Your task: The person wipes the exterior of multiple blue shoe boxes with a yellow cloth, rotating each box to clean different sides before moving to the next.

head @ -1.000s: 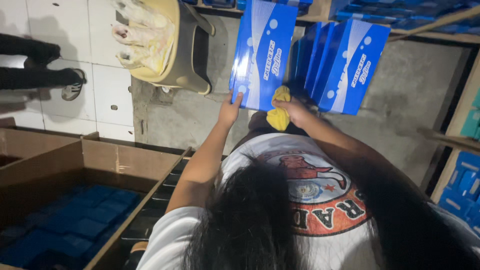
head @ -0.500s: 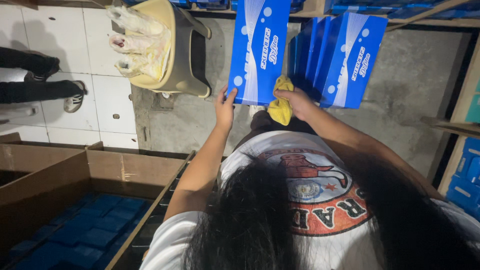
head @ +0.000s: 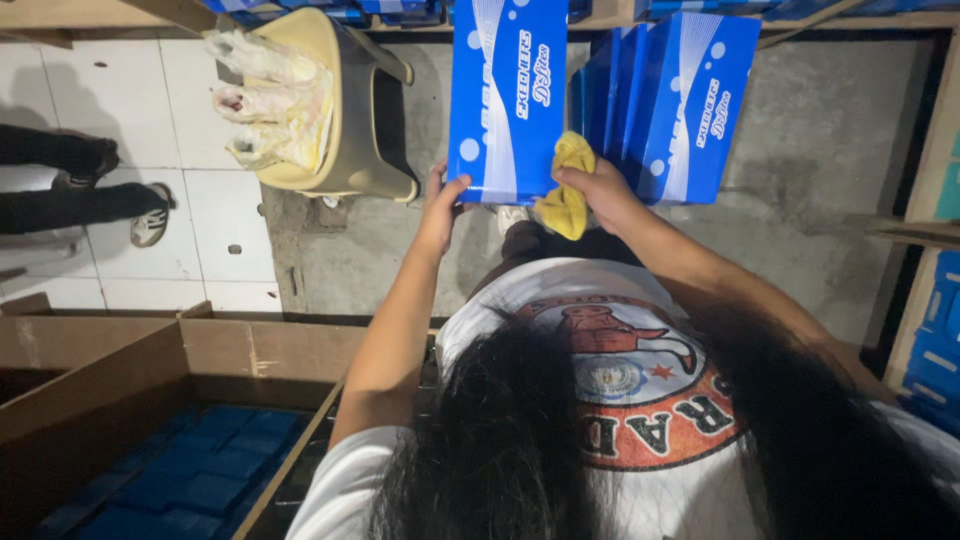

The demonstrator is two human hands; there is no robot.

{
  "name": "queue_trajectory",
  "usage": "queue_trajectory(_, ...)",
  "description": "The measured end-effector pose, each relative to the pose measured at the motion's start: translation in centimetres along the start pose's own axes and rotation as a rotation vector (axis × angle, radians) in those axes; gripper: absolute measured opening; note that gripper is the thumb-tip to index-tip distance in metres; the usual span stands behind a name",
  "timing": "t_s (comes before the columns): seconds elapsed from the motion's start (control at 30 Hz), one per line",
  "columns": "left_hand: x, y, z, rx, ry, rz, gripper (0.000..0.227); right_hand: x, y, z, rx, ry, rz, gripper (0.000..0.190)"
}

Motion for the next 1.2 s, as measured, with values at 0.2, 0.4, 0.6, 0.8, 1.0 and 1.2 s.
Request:
queue_trajectory(0.2, 1.6, -0.1, -2.2, 0.07, -0.227, -0.066, 0.104, 2.1, 0.6, 5.2, 0.084, 0.072, 0.201, 0.033)
queue_trajectory(0.4, 0.0, 0.1, -6.4, 0.155, -0.463, -0.16, 0.098, 6.5, -0.6, 10.7, 0.128, 0.149, 0.335, 0.043)
queue_trajectory(0.6, 0.8, 2.6, -11.2, 0.075, -0.617, -0.262, 0.113, 8.5, -2.5, 15.4, 0.033, 0.164, 0.401, 0.048)
queue_trajectory(0.8, 3.7, 6.6, -17.1, 0.031, -0.591, -0.341, 0.105, 10.7, -4.5, 20.8, 0.062, 0.182, 0.422, 0.044)
queue_trajectory(1.0, 6.7, 7.9, -21.6, 0.039, -0.505, -0.345, 0.108, 15.0, -11.4, 24.5, -0.128, 0.463, 0.82, 0.05)
queue_trajectory(1.2, 8.7, 8.6, -25.3, -0.011, -0.435, -0.403, 0.105, 15.8, -12.2, 29.8, -0.819, 0.041, 1.131, 0.064)
Point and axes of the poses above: each hand's wrist, its own x-axis away from the middle knuckle, its own z-axis out of the back of the hand, y = z × x, the point moved 1 cm from there along -x, towards the middle knuckle, and after that the axes turned 6 degrees about -z, right-handed, at the moved point
